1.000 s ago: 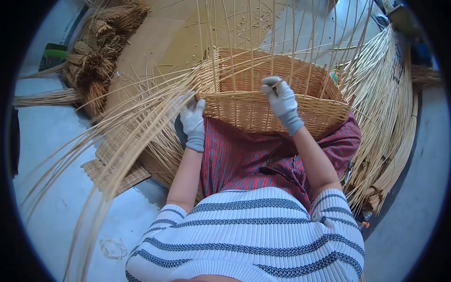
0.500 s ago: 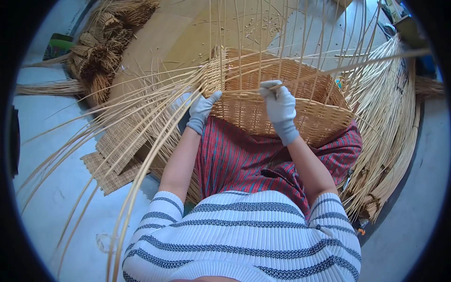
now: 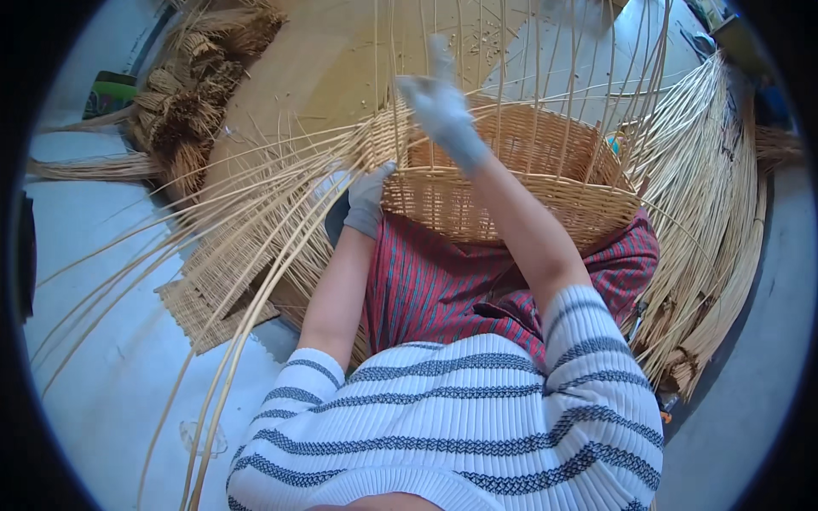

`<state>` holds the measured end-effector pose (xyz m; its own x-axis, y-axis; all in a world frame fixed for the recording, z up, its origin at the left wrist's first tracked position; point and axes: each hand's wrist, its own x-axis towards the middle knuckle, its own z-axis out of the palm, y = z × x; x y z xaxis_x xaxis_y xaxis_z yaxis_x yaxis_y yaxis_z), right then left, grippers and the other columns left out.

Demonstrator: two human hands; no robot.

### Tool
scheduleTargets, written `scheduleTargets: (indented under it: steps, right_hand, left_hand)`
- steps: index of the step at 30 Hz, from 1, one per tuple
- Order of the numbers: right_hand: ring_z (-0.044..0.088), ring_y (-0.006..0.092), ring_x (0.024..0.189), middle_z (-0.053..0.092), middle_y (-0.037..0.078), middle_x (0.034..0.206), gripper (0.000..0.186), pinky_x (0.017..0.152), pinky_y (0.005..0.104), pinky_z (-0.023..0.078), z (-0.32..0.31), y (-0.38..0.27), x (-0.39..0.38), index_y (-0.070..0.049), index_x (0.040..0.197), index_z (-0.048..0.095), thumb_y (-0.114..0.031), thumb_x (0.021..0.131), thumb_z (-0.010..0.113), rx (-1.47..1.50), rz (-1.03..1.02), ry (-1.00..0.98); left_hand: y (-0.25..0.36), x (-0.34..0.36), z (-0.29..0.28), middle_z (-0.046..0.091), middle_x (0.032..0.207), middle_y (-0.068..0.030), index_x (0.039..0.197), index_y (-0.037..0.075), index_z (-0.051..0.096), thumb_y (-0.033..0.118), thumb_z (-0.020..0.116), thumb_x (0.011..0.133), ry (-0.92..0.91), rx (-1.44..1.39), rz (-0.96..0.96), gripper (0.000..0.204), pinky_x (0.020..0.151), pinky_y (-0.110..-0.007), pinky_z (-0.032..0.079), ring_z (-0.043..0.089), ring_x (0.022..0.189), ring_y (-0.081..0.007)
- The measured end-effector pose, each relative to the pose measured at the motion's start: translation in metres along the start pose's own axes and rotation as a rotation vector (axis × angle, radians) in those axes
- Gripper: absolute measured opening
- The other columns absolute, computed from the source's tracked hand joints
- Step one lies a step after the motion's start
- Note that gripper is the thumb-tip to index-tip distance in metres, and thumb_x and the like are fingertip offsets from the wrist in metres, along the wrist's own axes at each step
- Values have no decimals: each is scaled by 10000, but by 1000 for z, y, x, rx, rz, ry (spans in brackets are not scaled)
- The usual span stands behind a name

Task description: Weaving a large wicker basket while sitting on the floor.

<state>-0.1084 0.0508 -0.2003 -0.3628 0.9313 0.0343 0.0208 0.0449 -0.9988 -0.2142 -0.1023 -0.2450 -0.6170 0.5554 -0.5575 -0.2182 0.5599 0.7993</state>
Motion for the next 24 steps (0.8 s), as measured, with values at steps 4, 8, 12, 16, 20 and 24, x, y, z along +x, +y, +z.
scheduleTargets:
  steps: [4,8,12,16,20,24]
  right_hand:
    - [713,231,942,701,104,1008,440,682,317,586,-77,66,-113,-88,1431,369,-130,1021,525,102,-135,215]
    - [703,170,976,728,73,1088,168,660,251,547,-133,51,-137,-78,1130,673,-137,975,650,516,357,280]
    - [704,137,889,729,50,1021,144,612,244,529,-139,65,-154,-93,1060,667,-119,927,716,415,262,354]
    - [678,210,1062,701,79,1176,215,795,303,560,-114,55,-93,-44,1128,654,-76,921,701,-126,-193,337]
    - [675,279,934,682,159,1120,695,878,367,524,-76,2,22,-166,1538,353,3,904,583,-819,-674,376]
    - [692,218,793,684,99,946,437,785,372,566,-101,-13,-44,-87,1444,418,-303,1064,439,-142,40,68]
  left_hand:
    - [-25,46,-4,677,1090,-120,1214,-43,606,174,836,725,201,-2,251,582,877,-348,502,633,968,-216]
    - [-45,0,23,653,1144,-154,1221,-8,593,-4,654,885,477,-253,547,342,934,-344,486,614,1051,-215]
    - [3,-42,52,664,1101,-114,1266,76,556,116,588,978,-253,-26,470,293,620,-292,562,660,717,-163]
    - [17,8,57,619,1166,-131,1248,51,514,307,591,1006,-630,264,148,361,462,-325,572,715,649,-241]
    - [19,-10,79,629,1173,-101,1183,32,545,433,559,1006,-524,125,118,438,469,-334,591,702,617,-242]
    - [7,3,50,652,1032,-96,1097,51,577,287,646,975,-514,95,100,274,493,-329,602,698,625,-211]
